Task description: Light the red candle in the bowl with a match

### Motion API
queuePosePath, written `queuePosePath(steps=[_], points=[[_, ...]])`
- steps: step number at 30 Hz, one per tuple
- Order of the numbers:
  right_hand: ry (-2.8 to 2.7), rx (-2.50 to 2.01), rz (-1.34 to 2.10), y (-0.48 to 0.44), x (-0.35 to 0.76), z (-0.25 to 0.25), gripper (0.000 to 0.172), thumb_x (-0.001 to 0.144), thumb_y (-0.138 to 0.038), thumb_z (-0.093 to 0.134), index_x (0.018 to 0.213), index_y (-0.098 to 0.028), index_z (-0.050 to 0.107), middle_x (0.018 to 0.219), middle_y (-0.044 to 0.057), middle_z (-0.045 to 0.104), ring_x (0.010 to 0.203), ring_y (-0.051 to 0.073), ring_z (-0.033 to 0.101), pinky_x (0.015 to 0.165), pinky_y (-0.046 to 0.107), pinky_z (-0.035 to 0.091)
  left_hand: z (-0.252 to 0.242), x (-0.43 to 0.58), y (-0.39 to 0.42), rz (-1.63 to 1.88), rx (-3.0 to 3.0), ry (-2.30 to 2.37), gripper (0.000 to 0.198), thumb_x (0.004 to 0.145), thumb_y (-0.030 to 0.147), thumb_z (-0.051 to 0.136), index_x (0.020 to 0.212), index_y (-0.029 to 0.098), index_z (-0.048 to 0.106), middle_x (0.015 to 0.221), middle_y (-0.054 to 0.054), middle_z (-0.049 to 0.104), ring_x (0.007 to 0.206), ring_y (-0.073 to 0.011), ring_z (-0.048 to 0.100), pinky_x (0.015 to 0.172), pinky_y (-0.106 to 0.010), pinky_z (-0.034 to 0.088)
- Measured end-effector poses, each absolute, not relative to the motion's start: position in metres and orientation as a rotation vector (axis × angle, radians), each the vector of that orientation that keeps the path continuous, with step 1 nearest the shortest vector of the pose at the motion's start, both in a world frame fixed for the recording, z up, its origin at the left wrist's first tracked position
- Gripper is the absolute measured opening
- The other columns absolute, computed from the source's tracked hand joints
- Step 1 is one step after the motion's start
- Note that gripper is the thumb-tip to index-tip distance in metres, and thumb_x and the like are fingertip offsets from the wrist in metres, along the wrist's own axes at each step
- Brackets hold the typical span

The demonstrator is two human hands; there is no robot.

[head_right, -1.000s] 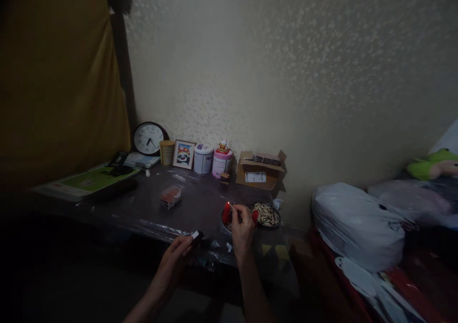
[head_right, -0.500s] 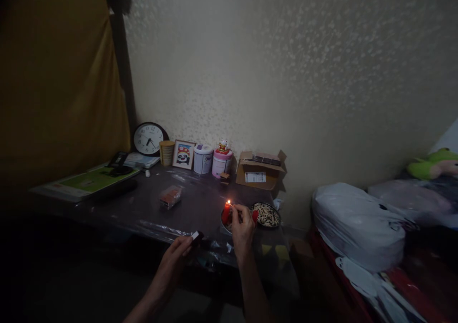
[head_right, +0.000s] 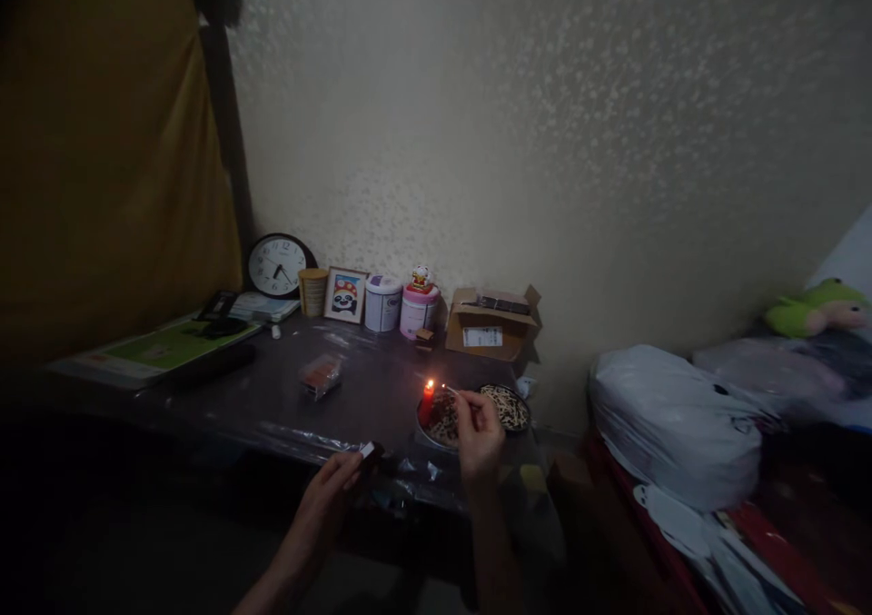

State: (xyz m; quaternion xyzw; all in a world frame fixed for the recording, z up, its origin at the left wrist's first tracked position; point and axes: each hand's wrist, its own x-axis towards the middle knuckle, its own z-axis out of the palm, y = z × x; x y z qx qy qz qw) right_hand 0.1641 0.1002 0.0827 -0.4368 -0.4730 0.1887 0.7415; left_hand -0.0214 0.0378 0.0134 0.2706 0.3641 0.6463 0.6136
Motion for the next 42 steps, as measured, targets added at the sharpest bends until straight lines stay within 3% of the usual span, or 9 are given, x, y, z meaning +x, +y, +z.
queuePosePath(steps=[3, 7, 11, 14, 17, 20, 26, 34, 42], points=[[-0.938, -0.890, 0.513, 0.089, 0.191, 0.101, 0.027, 0.064, -0.041, 0.072, 0.074, -0.018, 0.062, 0.063, 0.001, 0.065, 0.055, 0.014, 0.060, 0.054, 0.027, 0.050, 0.015, -0.022, 0.035, 1.482, 0.625, 0.829, 0.024, 0.066, 0.039, 0.072, 0.069, 0.017, 0.063, 0.067, 0.001, 0.062, 0.067, -0.0129, 0.056, 0.063, -0.023, 0.040], [-1.066, -1.023, 0.441, 0.084, 0.245, 0.102, 0.037, 0.072, -0.057, 0.053, 0.068, -0.021, 0.059, 0.065, 0.002, 0.064, 0.055, 0.015, 0.058, 0.052, 0.029, 0.048, 0.018, -0.022, 0.032, 1.457, 0.630, 0.823, 0.025, 0.066, 0.041, 0.072, 0.073, 0.018, 0.065, 0.072, 0.000, 0.066, 0.070, -0.0134, 0.057, 0.066, -0.023, 0.041], [-0.991, -1.356, 0.138, 0.093, 0.293, 0.076, 0.036, 0.054, -0.056, 0.064, 0.059, -0.021, 0.058, 0.059, 0.007, 0.064, 0.058, 0.023, 0.060, 0.054, 0.034, 0.048, 0.012, -0.022, 0.037, 1.452, 0.600, 0.846, 0.028, 0.062, 0.041, 0.075, 0.072, 0.017, 0.066, 0.069, 0.000, 0.066, 0.071, -0.0151, 0.060, 0.068, -0.024, 0.042], [-0.929, -1.453, 0.052, 0.100, 0.314, 0.055, 0.039, 0.050, -0.059, 0.063, 0.058, -0.021, 0.057, 0.056, 0.009, 0.064, 0.058, 0.026, 0.060, 0.053, 0.035, 0.046, 0.003, -0.022, 0.042, 1.443, 0.575, 0.870, 0.032, 0.058, 0.042, 0.077, 0.071, 0.015, 0.066, 0.065, -0.001, 0.066, 0.062, -0.0142, 0.058, 0.060, -0.024, 0.041], [-0.927, -1.514, 0.010, 0.106, 0.326, 0.040, 0.043, 0.052, -0.064, 0.058, 0.060, -0.021, 0.057, 0.056, 0.009, 0.066, 0.056, 0.025, 0.061, 0.051, 0.034, 0.045, -0.003, -0.021, 0.045, 1.416, 0.579, 0.868, 0.032, 0.058, 0.043, 0.076, 0.070, 0.015, 0.066, 0.062, 0.001, 0.065, 0.054, -0.0112, 0.054, 0.054, -0.023, 0.039], [-0.973, -1.549, -0.013, 0.113, 0.330, 0.030, 0.044, 0.055, -0.064, 0.056, 0.062, -0.021, 0.058, 0.058, 0.009, 0.067, 0.056, 0.025, 0.062, 0.051, 0.033, 0.046, -0.003, -0.021, 0.043, 1.411, 0.589, 0.873, 0.030, 0.061, 0.042, 0.075, 0.074, 0.017, 0.066, 0.067, 0.000, 0.067, 0.063, -0.0125, 0.057, 0.061, -0.023, 0.041], [-1.088, -1.624, -0.098, 0.141, 0.332, 0.024, 0.034, 0.063, -0.056, 0.051, 0.057, -0.022, 0.057, 0.058, 0.006, 0.063, 0.057, 0.022, 0.059, 0.052, 0.031, 0.043, 0.005, -0.019, 0.038, 1.340, 0.564, 0.950, 0.034, 0.057, 0.045, 0.076, 0.073, 0.017, 0.067, 0.060, 0.000, 0.066, 0.059, -0.0165, 0.060, 0.057, -0.026, 0.041], [-1.236, -1.652, -0.198, 0.171, 0.327, 0.027, 0.026, 0.070, -0.043, 0.052, 0.054, -0.023, 0.052, 0.059, 0.003, 0.055, 0.061, 0.020, 0.052, 0.060, 0.030, 0.040, -0.006, -0.018, 0.045, 1.333, 0.519, 0.947, 0.035, 0.052, 0.044, 0.079, 0.069, 0.016, 0.066, 0.057, 0.001, 0.064, 0.054, -0.0133, 0.056, 0.052, -0.023, 0.039], [-1.285, -1.578, -0.269, 0.138, 0.324, 0.037, 0.033, 0.075, -0.051, 0.049, 0.065, -0.021, 0.058, 0.071, 0.007, 0.060, 0.067, 0.021, 0.055, 0.064, 0.033, 0.044, -0.008, -0.022, 0.043, 1.283, 0.499, 0.910, 0.034, 0.054, 0.044, 0.078, 0.068, 0.017, 0.064, 0.059, 0.000, 0.064, 0.055, -0.0133, 0.055, 0.053, -0.024, 0.039]])
